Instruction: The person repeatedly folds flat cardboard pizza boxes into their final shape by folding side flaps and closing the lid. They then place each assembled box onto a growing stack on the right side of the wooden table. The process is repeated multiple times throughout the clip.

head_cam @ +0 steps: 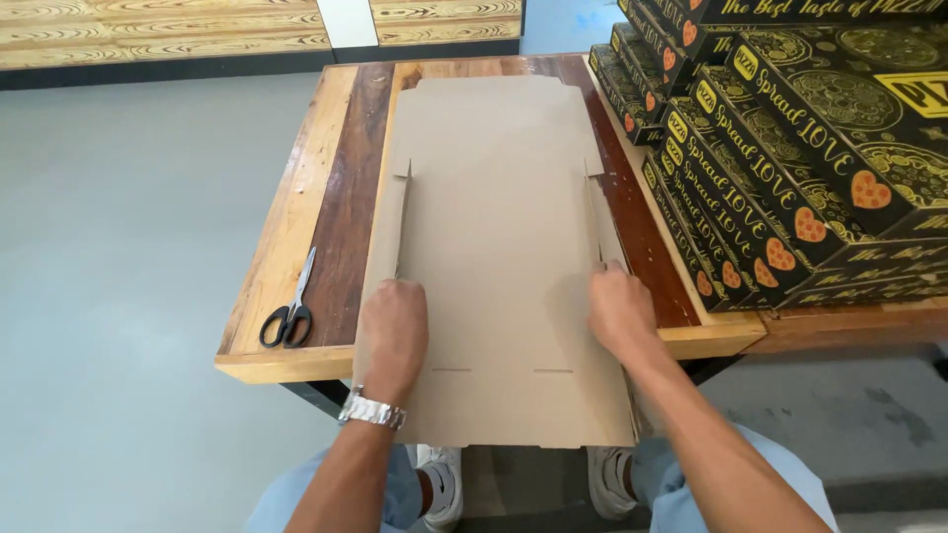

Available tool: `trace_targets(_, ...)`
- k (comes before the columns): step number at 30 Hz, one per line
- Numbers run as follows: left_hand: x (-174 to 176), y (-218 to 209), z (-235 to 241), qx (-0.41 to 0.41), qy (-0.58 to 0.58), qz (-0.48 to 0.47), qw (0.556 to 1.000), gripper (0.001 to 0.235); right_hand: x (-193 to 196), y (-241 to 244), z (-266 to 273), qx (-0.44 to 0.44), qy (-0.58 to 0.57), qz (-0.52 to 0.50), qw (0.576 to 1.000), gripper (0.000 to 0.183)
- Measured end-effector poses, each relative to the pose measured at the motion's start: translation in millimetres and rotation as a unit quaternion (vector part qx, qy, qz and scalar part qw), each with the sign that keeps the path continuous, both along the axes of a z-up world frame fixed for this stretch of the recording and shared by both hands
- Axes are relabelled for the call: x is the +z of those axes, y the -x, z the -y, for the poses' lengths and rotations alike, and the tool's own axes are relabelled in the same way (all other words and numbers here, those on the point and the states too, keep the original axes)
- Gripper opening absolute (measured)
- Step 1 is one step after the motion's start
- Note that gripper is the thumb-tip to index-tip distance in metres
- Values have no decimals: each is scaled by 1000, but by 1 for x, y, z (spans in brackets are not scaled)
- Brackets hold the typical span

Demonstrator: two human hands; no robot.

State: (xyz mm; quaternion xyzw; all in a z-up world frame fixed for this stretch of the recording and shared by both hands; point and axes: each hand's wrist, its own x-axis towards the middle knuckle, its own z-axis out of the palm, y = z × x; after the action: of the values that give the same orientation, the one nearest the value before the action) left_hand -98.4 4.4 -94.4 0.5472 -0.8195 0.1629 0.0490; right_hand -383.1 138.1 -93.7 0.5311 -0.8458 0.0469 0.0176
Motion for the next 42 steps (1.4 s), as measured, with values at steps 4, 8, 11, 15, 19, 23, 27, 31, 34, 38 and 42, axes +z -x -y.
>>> trace_targets(4, 20, -61, -11, -67, -47, -93, 992, 49, 38, 8, -63, 62, 89, 136, 985, 41)
trace_targets(8, 42, -127, -48, -128, -220, -179, 950, 63, 82, -8, -135, 118, 106, 299, 941, 51)
trace_targets(11, 43, -153, -61, -120, -255, -178, 943, 56, 62, 0, -154, 141, 87, 318, 933, 37)
trace_targets(15, 55, -153, -63, -181, -223, -216, 933, 28, 36, 16, -143, 176, 181, 309, 917, 12)
trace_targets(19, 51, -131, -55, -203, -164, -216, 941, 16, 9, 20, -118, 188, 253, 294, 902, 8)
trace_targets(23, 30, -100, -49, -188, -150, -180, 954, 12, 9, -5, -110, 175, 258, 214, 926, 18)
trace_targets(27, 13, -94, -48, -203, -78, -134, 967, 14, 8, -12, -115, 203, 214, 127, 947, 10)
trace_targets(31, -6, -98, -63, -229, -13, -61, 972, 9, 27, -28, -143, 220, 171, 81, 957, 33)
trace_targets(34, 19, -100, -96, -232, -63, -80, 967, 49, 41, -39, -160, 212, 66, 47, 974, 73)
trace_targets(38, 41, -106, -124, -235, -151, -39, 959, 122, 33, -42, -163, 220, -27, 4, 975, 100)
trace_targets(42, 36, -106, -120, -231, -136, 7, 963, 132, 31, -44, -162, 206, -49, -10, 977, 93)
